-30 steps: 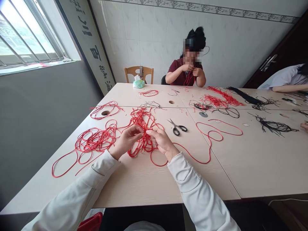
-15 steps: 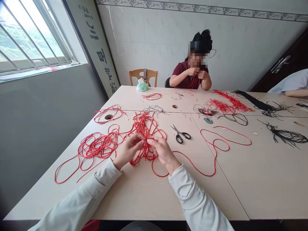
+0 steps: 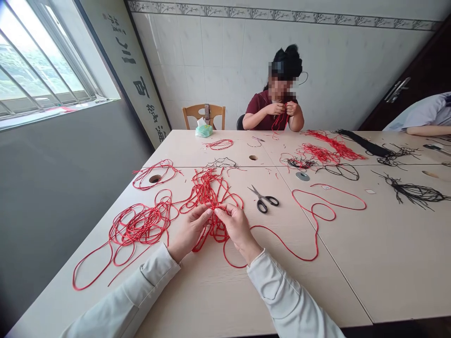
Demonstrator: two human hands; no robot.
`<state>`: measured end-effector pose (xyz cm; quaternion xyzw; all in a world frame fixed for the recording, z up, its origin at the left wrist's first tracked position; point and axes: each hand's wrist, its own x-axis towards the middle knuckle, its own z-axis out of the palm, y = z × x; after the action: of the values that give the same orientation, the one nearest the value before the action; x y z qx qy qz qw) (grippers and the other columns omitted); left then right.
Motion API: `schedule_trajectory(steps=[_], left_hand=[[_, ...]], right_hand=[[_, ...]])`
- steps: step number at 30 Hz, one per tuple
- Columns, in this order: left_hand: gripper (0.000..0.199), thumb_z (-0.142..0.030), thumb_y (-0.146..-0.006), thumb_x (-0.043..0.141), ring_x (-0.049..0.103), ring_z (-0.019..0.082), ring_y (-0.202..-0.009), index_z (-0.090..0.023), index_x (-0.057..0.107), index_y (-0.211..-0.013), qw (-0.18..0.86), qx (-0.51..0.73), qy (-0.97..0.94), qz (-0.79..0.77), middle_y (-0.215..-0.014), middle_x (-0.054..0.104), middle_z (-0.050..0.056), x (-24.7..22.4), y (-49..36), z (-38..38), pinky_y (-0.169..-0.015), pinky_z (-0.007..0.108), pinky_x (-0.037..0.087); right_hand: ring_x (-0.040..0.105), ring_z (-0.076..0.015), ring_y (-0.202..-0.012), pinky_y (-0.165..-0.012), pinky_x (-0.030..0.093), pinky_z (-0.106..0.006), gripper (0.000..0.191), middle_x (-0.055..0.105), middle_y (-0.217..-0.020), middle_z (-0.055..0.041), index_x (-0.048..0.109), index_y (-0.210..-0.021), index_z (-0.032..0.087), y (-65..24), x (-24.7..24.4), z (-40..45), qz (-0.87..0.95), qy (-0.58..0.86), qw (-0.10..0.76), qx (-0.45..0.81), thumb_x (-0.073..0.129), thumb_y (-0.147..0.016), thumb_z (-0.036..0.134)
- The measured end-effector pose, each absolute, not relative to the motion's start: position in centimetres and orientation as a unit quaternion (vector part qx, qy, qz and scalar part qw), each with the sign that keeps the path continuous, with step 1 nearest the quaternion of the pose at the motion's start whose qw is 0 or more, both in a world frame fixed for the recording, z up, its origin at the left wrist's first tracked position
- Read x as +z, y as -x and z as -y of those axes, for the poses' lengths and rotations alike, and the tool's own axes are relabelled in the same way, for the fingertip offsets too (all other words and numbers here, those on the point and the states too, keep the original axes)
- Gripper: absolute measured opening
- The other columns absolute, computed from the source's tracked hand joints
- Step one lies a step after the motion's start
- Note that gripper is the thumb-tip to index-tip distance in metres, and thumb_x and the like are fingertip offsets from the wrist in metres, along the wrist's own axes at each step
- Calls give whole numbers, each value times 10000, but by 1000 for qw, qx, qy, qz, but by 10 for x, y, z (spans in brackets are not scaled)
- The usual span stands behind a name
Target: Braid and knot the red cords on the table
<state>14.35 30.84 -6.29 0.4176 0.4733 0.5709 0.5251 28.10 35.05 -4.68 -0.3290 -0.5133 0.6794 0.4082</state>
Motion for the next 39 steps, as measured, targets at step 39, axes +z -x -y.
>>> schedule_trajectory(steps=[39], left_hand=[[345, -468, -721, 729, 612, 122, -685, -133, 684, -791, 504, 641, -325, -480, -746, 665, 39, -52, -125, -332, -699, 255, 504]], right_hand=[[477, -124, -549, -530, 355, -235, 267, 568, -610, 2, 674, -818, 175, -296, -44, -368, 748, 398, 397, 353, 531, -898, 386]])
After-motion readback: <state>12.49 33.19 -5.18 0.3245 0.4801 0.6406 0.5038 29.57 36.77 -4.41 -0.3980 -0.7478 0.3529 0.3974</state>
